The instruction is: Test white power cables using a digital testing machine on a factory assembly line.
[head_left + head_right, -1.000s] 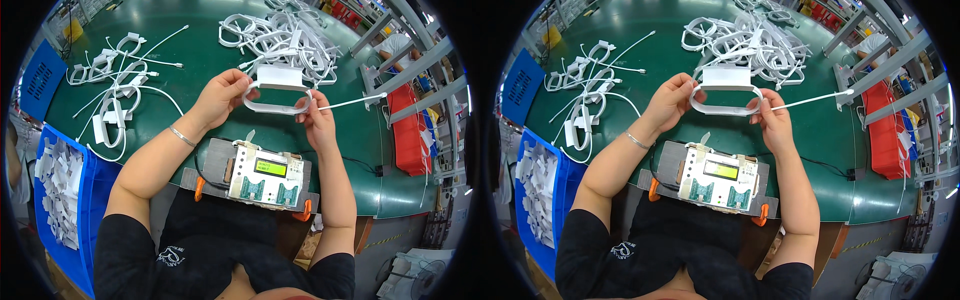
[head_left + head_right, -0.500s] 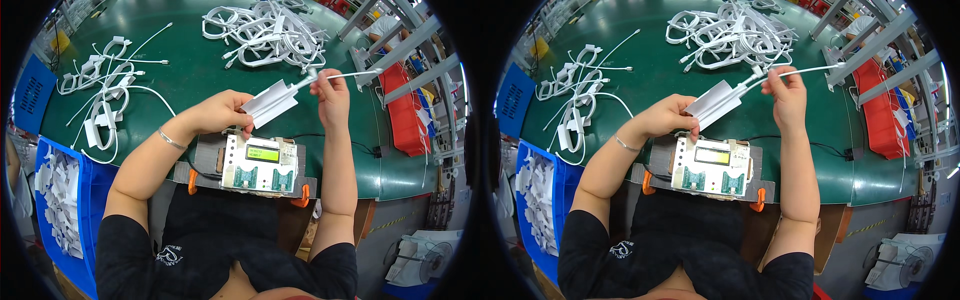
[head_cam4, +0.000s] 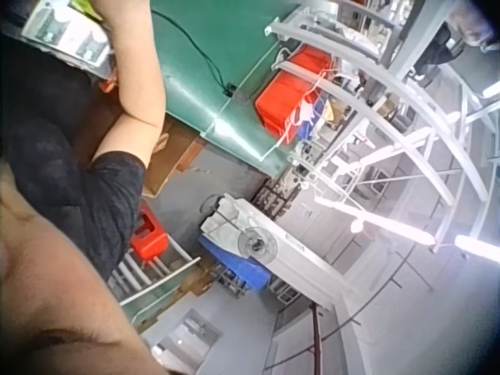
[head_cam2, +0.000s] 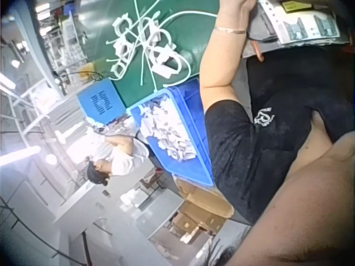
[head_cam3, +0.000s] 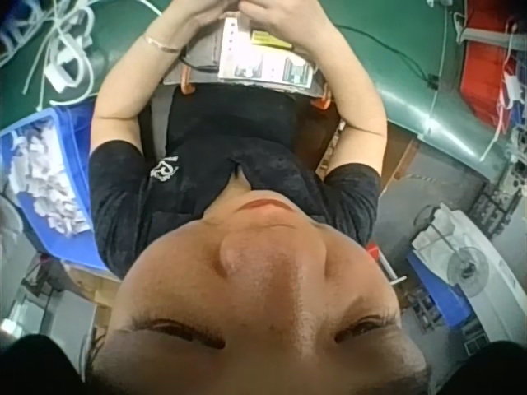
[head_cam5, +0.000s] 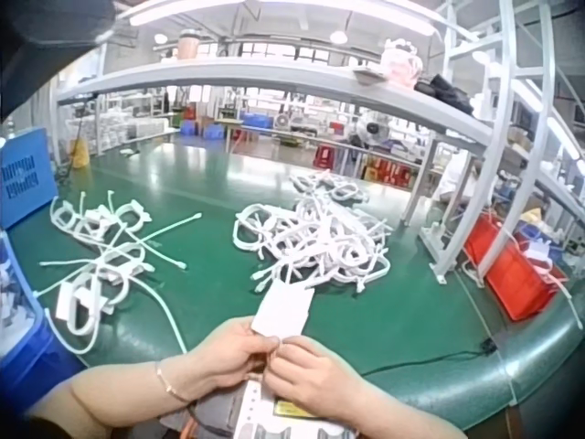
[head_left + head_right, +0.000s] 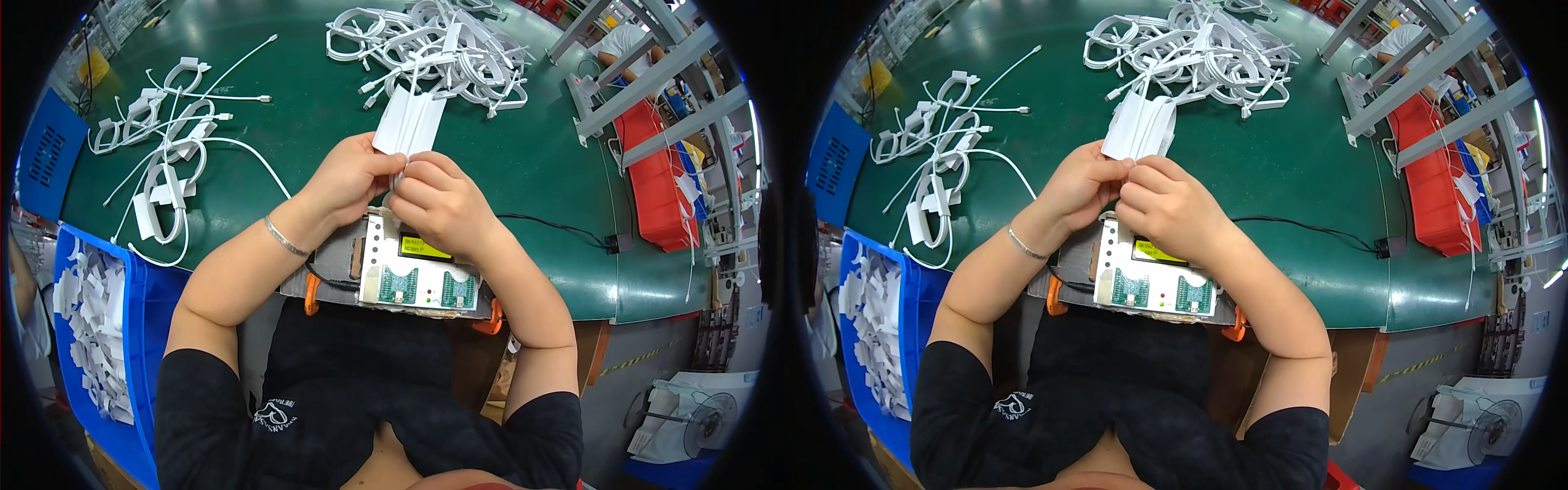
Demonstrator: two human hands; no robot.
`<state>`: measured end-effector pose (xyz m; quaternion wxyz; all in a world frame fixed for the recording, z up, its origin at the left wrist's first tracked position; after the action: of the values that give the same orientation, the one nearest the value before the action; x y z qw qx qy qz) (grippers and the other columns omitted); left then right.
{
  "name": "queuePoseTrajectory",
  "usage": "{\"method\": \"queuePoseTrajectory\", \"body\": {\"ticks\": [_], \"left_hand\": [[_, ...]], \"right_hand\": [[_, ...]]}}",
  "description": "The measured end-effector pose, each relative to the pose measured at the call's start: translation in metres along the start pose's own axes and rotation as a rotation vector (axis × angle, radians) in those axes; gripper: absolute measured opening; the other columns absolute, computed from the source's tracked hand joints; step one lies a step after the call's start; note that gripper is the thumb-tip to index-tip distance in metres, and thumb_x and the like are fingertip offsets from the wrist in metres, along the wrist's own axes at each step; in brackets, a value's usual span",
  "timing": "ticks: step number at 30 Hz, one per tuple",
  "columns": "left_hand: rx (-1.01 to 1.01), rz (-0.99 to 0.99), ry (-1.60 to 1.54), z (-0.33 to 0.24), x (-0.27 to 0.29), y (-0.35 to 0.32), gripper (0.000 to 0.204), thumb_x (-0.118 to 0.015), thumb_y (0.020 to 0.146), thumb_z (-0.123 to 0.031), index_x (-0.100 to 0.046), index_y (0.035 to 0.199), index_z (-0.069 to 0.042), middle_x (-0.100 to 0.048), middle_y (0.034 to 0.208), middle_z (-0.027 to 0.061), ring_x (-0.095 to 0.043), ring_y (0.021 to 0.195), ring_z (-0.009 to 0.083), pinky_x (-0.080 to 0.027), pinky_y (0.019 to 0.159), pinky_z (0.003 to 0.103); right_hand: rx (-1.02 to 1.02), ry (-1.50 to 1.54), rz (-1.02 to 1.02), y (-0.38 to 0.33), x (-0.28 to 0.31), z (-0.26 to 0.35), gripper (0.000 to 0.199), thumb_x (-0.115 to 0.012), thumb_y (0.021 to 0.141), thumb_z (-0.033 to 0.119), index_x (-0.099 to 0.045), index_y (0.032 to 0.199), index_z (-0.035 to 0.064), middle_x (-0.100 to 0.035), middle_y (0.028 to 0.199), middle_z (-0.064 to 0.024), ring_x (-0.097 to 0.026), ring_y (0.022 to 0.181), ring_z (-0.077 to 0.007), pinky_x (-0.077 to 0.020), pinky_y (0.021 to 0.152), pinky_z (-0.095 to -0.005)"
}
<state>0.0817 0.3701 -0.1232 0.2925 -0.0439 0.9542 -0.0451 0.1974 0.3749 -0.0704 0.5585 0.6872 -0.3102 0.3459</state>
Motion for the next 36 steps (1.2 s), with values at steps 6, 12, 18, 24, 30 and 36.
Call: {"method": "queuePoseTrajectory", "body": {"ticks": [6,12,18,24,30,36], "left_hand": [[0.229,0.343,0.348,-0.021,0.024,0.008,0.02,-0.057,0.08,-0.002,-0.055,0.099,0.003,-0.064,0.081,0.0075,-0.062,0.064,0.0113,-0.049,0.062,0.021],[0.334,0.429,0.458,-0.016,0.026,0.007,0.018,-0.056,0.077,0.001,-0.056,0.094,0.004,-0.064,0.074,0.0067,-0.061,0.059,0.0105,-0.043,0.054,0.018],[0.317,0.375,0.489,-0.017,0.029,0.005,0.018,-0.059,0.074,0.001,-0.057,0.091,0.004,-0.065,0.076,0.0078,-0.062,0.059,0.0106,-0.043,0.053,0.019],[0.289,0.414,0.5,-0.021,0.012,-0.003,0.018,-0.058,0.074,0.0,-0.058,0.091,0.004,-0.066,0.077,0.01,-0.063,0.058,0.0116,-0.043,0.052,0.018],[0.238,0.171,0.814,-0.021,0.022,0.007,0.019,-0.056,0.078,-0.007,-0.066,0.09,0.005,-0.066,0.08,0.0101,-0.062,0.06,0.0125,-0.045,0.054,0.019],[-0.37,0.039,1.316,-0.039,0.008,0.008,0.016,-0.061,0.078,-0.012,-0.071,0.089,-0.005,-0.065,0.076,0.0099,-0.061,0.068,0.0199,-0.048,0.061,0.03]], "right_hand": [[-0.212,0.033,-0.251,-0.012,0.011,-0.03,0.037,-0.07,0.059,0.002,-0.065,0.095,0.0091,-0.063,0.099,-0.0035,-0.057,0.095,-0.0229,-0.043,0.085,-0.0386],[-0.316,0.183,-0.127,-0.03,-0.004,-0.05,0.02,-0.07,0.067,0.004,-0.063,0.086,0.0094,-0.064,0.092,-0.003,-0.058,0.089,-0.0232,-0.0429,0.082,-0.0366],[-0.291,0.114,-0.154,-0.024,-0.005,-0.045,0.016,-0.069,0.071,0.007,-0.063,0.085,0.0086,-0.061,0.094,-0.0028,-0.055,0.09,-0.0234,-0.0429,0.081,-0.0351],[-0.269,0.16,-0.098,-0.032,-0.006,-0.048,0.023,-0.072,0.069,0.009,-0.061,0.09,0.0079,-0.057,0.107,-0.0046,-0.053,0.097,-0.0239,-0.0423,0.084,-0.0339],[-0.642,0.591,-0.251,-0.037,-0.011,-0.064,0.029,-0.073,0.069,0.008,-0.061,0.095,0.0043,-0.058,0.107,-0.0079,-0.055,0.101,-0.0187,-0.0451,0.083,-0.0307],[-0.929,0.615,-0.107,-0.048,-0.023,-0.076,0.012,-0.069,0.076,0.011,-0.068,0.083,0.0016,-0.066,0.073,-0.0075,-0.062,0.064,-0.014,-0.0475,0.059,-0.025]]}}
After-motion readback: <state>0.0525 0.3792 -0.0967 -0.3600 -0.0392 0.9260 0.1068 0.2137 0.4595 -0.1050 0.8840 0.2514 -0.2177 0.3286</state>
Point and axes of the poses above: each hand's wrist, its own y-axis towards the middle knuckle, its own x-axis out of the back of the hand, z = x × y, the point moved 5 cm from there along y, towards the middle knuckle
